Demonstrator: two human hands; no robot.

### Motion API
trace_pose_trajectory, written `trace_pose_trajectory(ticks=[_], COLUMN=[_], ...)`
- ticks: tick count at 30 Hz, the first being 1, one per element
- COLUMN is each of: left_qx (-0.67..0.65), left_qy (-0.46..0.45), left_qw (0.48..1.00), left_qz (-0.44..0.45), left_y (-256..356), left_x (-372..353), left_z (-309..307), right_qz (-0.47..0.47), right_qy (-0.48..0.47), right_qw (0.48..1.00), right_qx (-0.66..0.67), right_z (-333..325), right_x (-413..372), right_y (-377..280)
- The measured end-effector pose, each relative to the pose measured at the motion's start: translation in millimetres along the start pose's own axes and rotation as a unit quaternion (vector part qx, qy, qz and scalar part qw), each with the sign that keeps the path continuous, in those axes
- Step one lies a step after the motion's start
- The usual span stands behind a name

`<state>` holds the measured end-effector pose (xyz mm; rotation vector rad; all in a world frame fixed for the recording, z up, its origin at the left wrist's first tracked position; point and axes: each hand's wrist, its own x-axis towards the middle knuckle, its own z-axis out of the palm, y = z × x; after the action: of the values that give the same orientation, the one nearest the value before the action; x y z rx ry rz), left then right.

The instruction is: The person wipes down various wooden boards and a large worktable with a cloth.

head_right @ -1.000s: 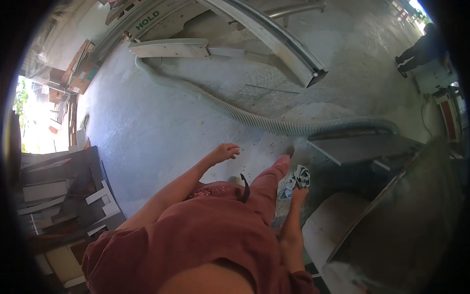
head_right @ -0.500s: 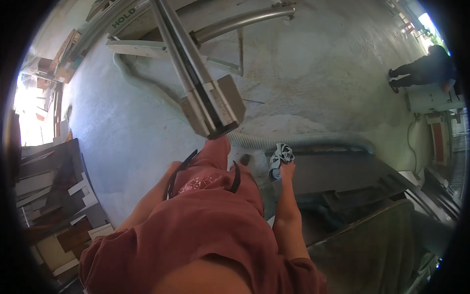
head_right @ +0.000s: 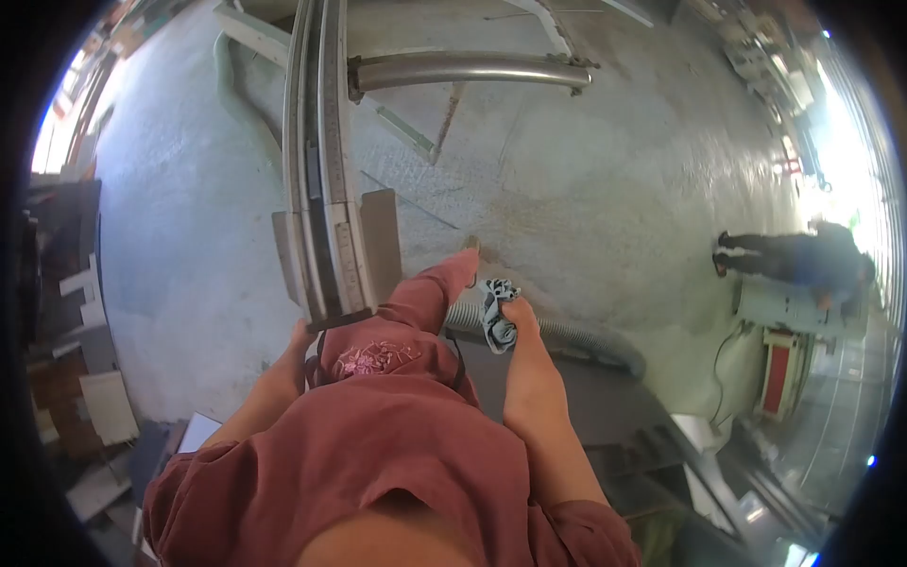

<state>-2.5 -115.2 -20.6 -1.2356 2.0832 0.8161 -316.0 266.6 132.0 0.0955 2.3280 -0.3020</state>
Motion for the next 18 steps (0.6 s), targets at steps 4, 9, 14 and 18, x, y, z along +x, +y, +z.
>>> trace_pose_trajectory(ticks=[4, 9, 14, 18], left_qx=[0.007, 0.032, 0.022, 0.0], left_qy=[0.005, 0.003, 0.007, -0.014], left_qw=[0.998, 0.993, 0.994, 1.0], left_qz=[-0.067, -0.115, -0.104, 0.014], left_y=[6, 40, 140, 255], left_x=[-47, -96, -100, -102], left_z=[46, 83, 87, 100], right_qz=[0.03, 0.047, 0.1, 0.174], right_qy=[-0.052, -0.114, -0.161, -0.105], right_qw=[0.998, 0.991, 0.981, 0.978], right_qx=[0.023, 0.045, 0.029, 0.039], right_z=[-78, -164, -246, -310], right_x=[28, 128, 125, 158], right_y=[-32, 3, 47, 153])
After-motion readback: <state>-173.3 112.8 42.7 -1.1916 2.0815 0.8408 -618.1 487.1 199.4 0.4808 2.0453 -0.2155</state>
